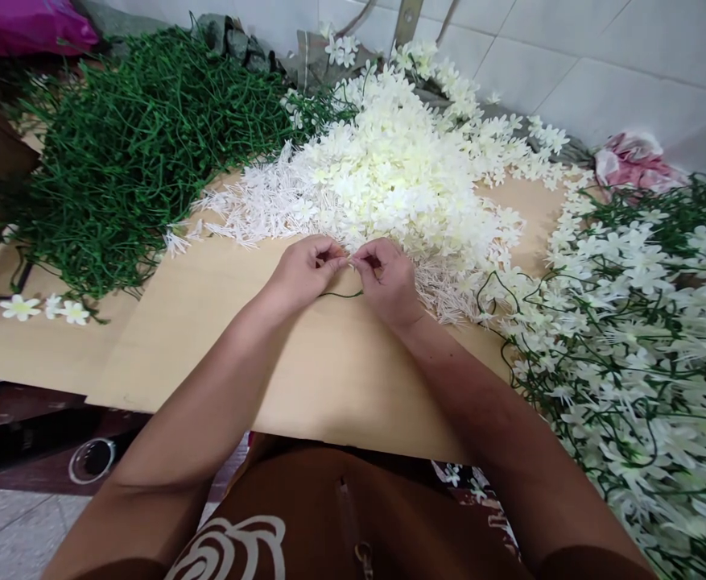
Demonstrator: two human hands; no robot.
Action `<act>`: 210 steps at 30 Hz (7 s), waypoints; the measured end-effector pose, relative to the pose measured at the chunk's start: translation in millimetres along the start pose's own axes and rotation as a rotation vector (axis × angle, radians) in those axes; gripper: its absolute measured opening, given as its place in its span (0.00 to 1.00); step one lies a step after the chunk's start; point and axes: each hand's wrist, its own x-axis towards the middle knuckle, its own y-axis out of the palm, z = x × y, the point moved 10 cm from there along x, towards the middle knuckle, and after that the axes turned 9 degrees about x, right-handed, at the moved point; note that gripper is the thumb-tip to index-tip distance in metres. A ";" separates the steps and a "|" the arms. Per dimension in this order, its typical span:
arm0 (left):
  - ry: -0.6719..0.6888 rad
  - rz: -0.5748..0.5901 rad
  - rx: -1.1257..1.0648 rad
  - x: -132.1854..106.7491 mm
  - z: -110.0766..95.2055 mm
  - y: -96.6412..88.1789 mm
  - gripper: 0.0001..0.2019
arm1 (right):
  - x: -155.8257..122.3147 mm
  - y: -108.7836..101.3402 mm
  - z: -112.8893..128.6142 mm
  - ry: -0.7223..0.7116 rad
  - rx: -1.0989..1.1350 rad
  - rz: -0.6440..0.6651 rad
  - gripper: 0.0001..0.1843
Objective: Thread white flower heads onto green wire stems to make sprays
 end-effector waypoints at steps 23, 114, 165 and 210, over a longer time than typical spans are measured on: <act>-0.151 0.097 -0.479 -2.7 1.4 12.5 0.09 | -6.1 4.5 -27.4 0.309 0.608 -0.086 0.22; 0.147 0.540 -0.443 -28.1 -41.2 62.1 0.23 | -44.0 -6.2 -30.1 0.611 1.040 0.047 0.19; 0.067 0.660 -0.547 -31.9 -38.4 72.8 0.23 | -54.9 1.5 -41.3 0.835 0.977 0.127 0.21; 0.395 0.338 0.264 -30.5 -50.8 52.2 0.15 | -53.0 -3.6 -47.6 0.882 1.023 -0.010 0.22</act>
